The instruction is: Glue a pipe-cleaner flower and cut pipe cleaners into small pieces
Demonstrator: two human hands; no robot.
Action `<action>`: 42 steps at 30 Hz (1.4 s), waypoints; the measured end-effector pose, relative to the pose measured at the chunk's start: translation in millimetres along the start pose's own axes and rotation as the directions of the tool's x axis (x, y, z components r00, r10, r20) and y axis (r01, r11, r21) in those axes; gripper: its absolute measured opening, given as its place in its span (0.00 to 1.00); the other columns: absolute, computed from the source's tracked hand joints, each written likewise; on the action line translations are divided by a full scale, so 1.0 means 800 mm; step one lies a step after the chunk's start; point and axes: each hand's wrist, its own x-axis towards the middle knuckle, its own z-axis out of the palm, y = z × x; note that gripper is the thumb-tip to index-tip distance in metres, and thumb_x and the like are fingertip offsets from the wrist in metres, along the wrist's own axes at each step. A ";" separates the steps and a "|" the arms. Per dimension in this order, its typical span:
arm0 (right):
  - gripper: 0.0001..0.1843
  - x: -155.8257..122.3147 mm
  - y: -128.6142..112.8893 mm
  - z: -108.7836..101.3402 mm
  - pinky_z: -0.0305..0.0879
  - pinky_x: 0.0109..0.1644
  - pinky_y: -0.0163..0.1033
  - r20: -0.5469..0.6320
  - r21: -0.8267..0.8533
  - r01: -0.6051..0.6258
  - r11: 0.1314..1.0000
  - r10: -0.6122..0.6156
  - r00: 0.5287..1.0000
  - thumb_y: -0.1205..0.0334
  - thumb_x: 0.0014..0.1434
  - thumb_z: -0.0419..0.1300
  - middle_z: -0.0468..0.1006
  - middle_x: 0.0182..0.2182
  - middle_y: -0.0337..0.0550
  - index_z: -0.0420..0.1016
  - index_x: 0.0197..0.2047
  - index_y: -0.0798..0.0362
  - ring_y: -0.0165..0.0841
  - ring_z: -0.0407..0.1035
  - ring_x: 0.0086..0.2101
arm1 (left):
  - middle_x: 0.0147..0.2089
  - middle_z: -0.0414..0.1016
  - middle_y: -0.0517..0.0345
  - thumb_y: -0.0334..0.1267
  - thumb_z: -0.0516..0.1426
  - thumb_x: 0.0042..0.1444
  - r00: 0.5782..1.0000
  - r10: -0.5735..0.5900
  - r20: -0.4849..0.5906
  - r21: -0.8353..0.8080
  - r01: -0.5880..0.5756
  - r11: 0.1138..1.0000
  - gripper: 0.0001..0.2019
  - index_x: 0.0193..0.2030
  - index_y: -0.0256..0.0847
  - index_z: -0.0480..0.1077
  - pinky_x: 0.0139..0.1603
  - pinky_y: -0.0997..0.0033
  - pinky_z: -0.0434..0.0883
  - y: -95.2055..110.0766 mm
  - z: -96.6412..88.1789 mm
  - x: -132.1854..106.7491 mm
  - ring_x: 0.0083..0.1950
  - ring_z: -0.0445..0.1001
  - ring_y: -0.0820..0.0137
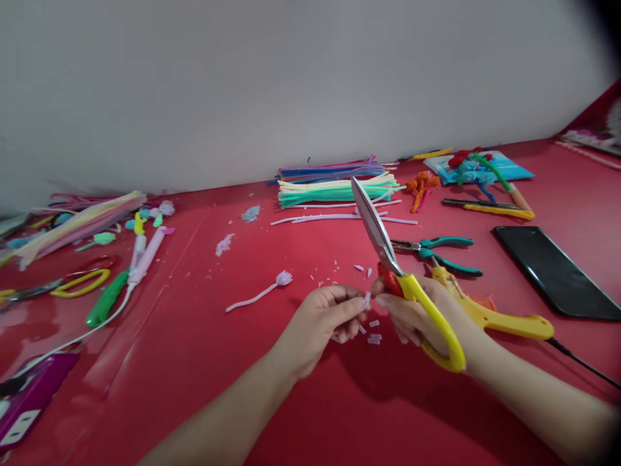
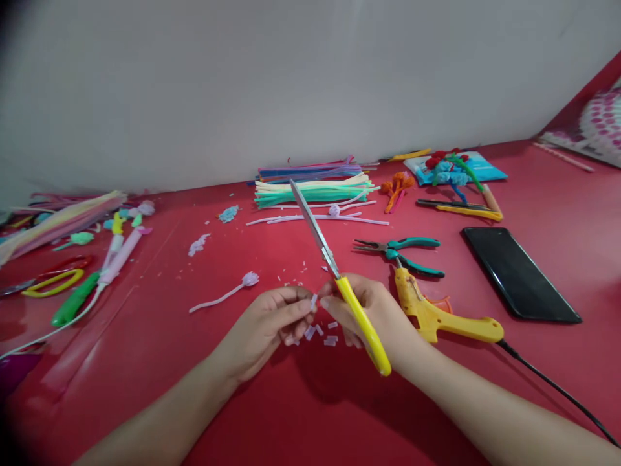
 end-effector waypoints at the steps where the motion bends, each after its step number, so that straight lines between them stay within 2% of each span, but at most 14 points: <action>1: 0.09 -0.001 -0.001 0.000 0.50 0.15 0.28 0.006 0.020 -0.008 1.000 0.008 1.000 0.56 0.50 0.52 0.57 0.08 0.27 0.64 0.31 0.54 0.23 0.54 0.10 | 0.23 0.64 0.60 0.41 0.54 0.49 1.000 -0.007 0.014 0.012 0.007 1.000 0.10 0.29 0.35 0.68 0.19 0.81 0.53 0.000 0.000 0.000 0.20 0.58 0.81; 7: 0.04 -0.005 -0.001 -0.001 0.46 0.14 0.25 0.082 0.048 0.012 0.999 -0.016 0.997 0.64 0.49 0.53 0.58 0.11 0.27 0.61 0.24 0.53 0.20 0.52 0.12 | 0.23 0.63 0.61 0.40 0.53 0.49 0.999 -0.006 0.053 0.106 0.000 0.994 0.09 0.30 0.35 0.68 0.19 0.80 0.54 0.002 0.001 -0.002 0.22 0.59 0.80; 11: 0.05 -0.004 0.003 0.000 0.48 0.16 0.26 0.063 -0.004 0.070 0.998 -0.070 0.996 0.64 0.50 0.52 0.56 0.12 0.27 0.59 0.24 0.53 0.20 0.51 0.13 | 0.23 0.64 0.61 0.38 0.56 0.46 0.994 0.105 -0.034 0.248 -0.094 0.964 0.07 0.28 0.36 0.68 0.25 0.79 0.59 0.001 0.005 -0.004 0.24 0.60 0.79; 14: 0.05 -0.001 0.006 0.000 0.48 0.19 0.27 0.054 -0.126 0.153 0.980 -0.148 0.988 0.64 0.50 0.52 0.56 0.15 0.29 0.59 0.25 0.53 0.21 0.51 0.16 | 0.23 0.64 0.61 0.36 0.57 0.44 0.984 0.151 -0.092 0.242 -0.126 0.962 0.05 0.26 0.36 0.68 0.26 0.78 0.60 0.000 0.006 -0.004 0.24 0.61 0.78; 17: 0.10 0.003 0.011 -0.005 0.45 0.20 0.29 -0.021 -0.385 0.229 0.894 -0.256 0.966 0.59 0.48 0.55 0.55 0.17 0.30 0.57 0.22 0.53 0.22 0.50 0.19 | 0.21 0.63 0.63 0.35 0.58 0.43 0.956 0.203 -0.213 0.123 -0.180 0.976 0.04 0.27 0.37 0.68 0.21 0.80 0.57 0.001 0.001 0.000 0.21 0.58 0.80; 20: 0.12 0.004 0.014 -0.010 0.42 0.20 0.30 -0.036 -0.642 0.203 0.739 -0.294 0.955 0.54 0.48 0.54 0.57 0.15 0.31 0.57 0.23 0.52 0.23 0.51 0.17 | 0.21 0.61 0.65 0.35 0.58 0.43 0.903 0.247 -0.352 -0.021 -0.271 0.962 0.05 0.28 0.38 0.68 0.18 0.81 0.54 0.004 -0.008 0.002 0.19 0.56 0.82; 24: 0.13 0.001 0.015 -0.010 0.42 0.22 0.33 0.008 -0.834 0.169 0.525 -0.294 0.956 0.49 0.50 0.50 0.66 0.17 0.35 0.58 0.28 0.50 0.29 0.60 0.18 | 0.23 0.63 0.63 0.34 0.58 0.43 0.851 0.283 -0.442 -0.136 -0.375 0.917 0.05 0.28 0.37 0.67 0.19 0.82 0.55 0.010 -0.018 0.003 0.22 0.59 0.81; 26: 0.13 0.000 0.016 -0.007 0.42 0.22 0.34 0.026 -0.878 0.168 0.449 -0.306 0.952 0.48 0.51 0.49 0.68 0.17 0.37 0.58 0.29 0.50 0.32 0.63 0.20 | 0.24 0.64 0.62 0.34 0.58 0.44 0.837 0.299 -0.458 -0.144 -0.402 0.904 0.04 0.29 0.37 0.68 0.20 0.82 0.56 0.011 -0.022 0.002 0.23 0.61 0.80; 34: 0.12 0.000 0.028 0.001 0.40 0.22 0.35 0.100 -0.909 0.209 0.361 -0.299 0.949 0.50 0.54 0.46 0.69 0.17 0.37 0.58 0.30 0.51 0.33 0.65 0.19 | 0.25 0.65 0.61 0.33 0.56 0.46 0.764 0.371 -0.527 -0.088 -0.484 0.871 0.03 0.30 0.38 0.68 0.21 0.81 0.57 0.010 -0.025 0.000 0.24 0.62 0.80; 42: 0.12 -0.002 0.030 0.004 0.39 0.22 0.36 0.107 -0.915 0.224 0.335 -0.335 0.936 0.51 0.54 0.46 0.69 0.16 0.38 0.57 0.28 0.52 0.32 0.64 0.17 | 0.25 0.63 0.62 0.34 0.55 0.48 0.756 0.388 -0.527 -0.054 -0.486 0.872 0.03 0.30 0.38 0.67 0.22 0.81 0.57 0.011 -0.021 -0.001 0.25 0.60 0.79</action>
